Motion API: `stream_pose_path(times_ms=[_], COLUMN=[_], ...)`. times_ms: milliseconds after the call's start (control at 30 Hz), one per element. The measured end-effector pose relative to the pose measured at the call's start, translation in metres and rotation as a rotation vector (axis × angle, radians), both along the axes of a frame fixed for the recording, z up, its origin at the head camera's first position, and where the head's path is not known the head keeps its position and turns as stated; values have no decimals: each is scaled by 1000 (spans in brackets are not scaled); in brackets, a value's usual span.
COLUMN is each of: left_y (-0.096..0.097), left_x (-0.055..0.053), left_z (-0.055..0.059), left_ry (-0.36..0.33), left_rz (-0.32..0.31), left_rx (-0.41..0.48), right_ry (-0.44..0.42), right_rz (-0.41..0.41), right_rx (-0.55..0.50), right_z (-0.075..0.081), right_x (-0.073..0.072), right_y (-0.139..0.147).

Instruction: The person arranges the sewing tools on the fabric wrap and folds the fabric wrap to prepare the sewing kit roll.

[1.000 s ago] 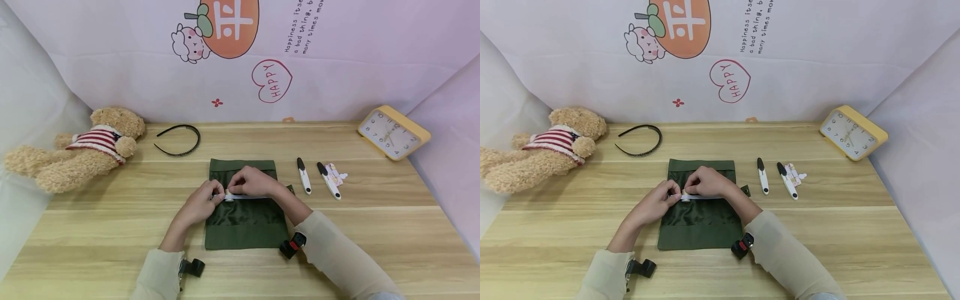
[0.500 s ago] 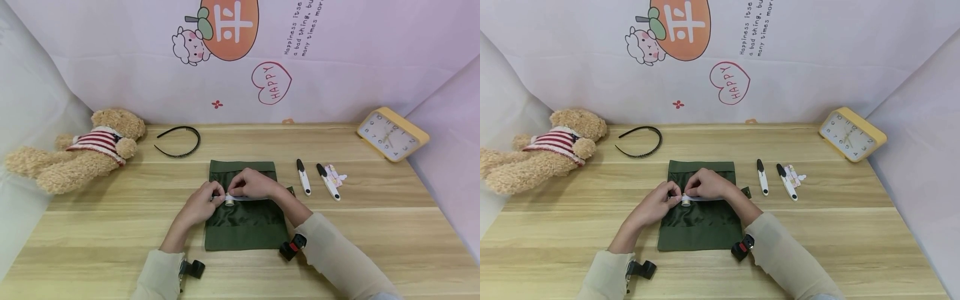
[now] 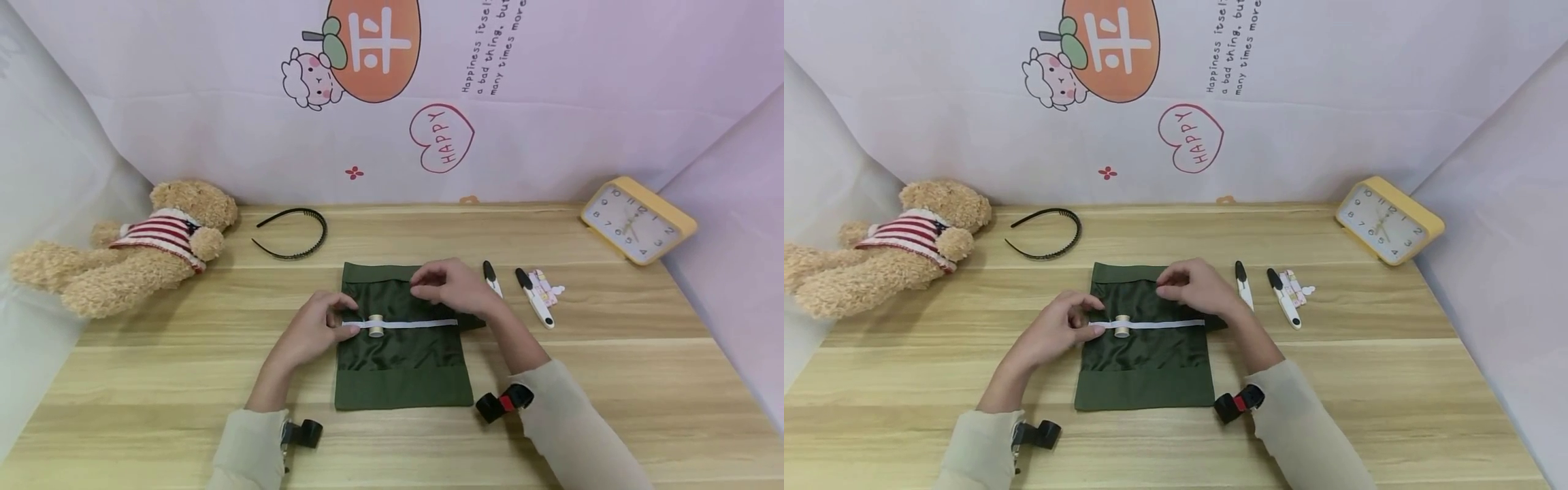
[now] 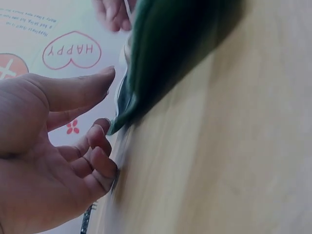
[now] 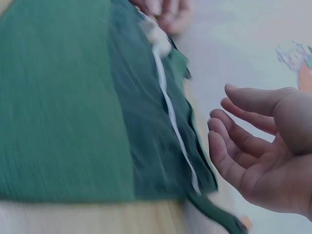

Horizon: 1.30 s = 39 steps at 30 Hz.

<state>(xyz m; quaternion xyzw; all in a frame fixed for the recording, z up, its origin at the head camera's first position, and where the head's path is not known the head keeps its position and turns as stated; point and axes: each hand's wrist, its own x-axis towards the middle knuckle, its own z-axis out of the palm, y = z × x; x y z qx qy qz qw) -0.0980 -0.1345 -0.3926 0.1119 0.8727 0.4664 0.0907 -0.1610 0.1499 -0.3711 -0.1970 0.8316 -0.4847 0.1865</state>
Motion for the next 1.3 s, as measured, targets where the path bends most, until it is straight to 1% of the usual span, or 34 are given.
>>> stream_pose_path(times_ms=[100,233,333,433,533,700,767,900,1100,1300], left_y=[-5,-12,-15,-17,-18,-18,-18,-19,-22,-21], left_x=[0,0,0,1,1,0,0,0,0,-1], left_z=[0,1,2,3,3,2,1,0,-1,-2], left_ry=[4,-1,2,3,-6,16,15,-6,8,11], left_rz=[20,43,55,52,28,-25,-38,-70,-131,-142], left_rx=[-19,-38,-35,-32,-32,-50,-56,-76,-109,-103], right_ry=[17,17,9,14,4,-25,-37,-43,-31,-15], right_rz=[-74,-178,-239,-287,-320,-343,-348,-330,-304,-309], right_rx=[9,14,5,31,64,108,119,150,195,254], right_z=[1,3,5,7,8,5,3,2,1,-1], right_x=[1,1,0,0,0,-1,-1,-2,-4,-7], right_y=[17,41,57,71,81,90,92,92,90,90])
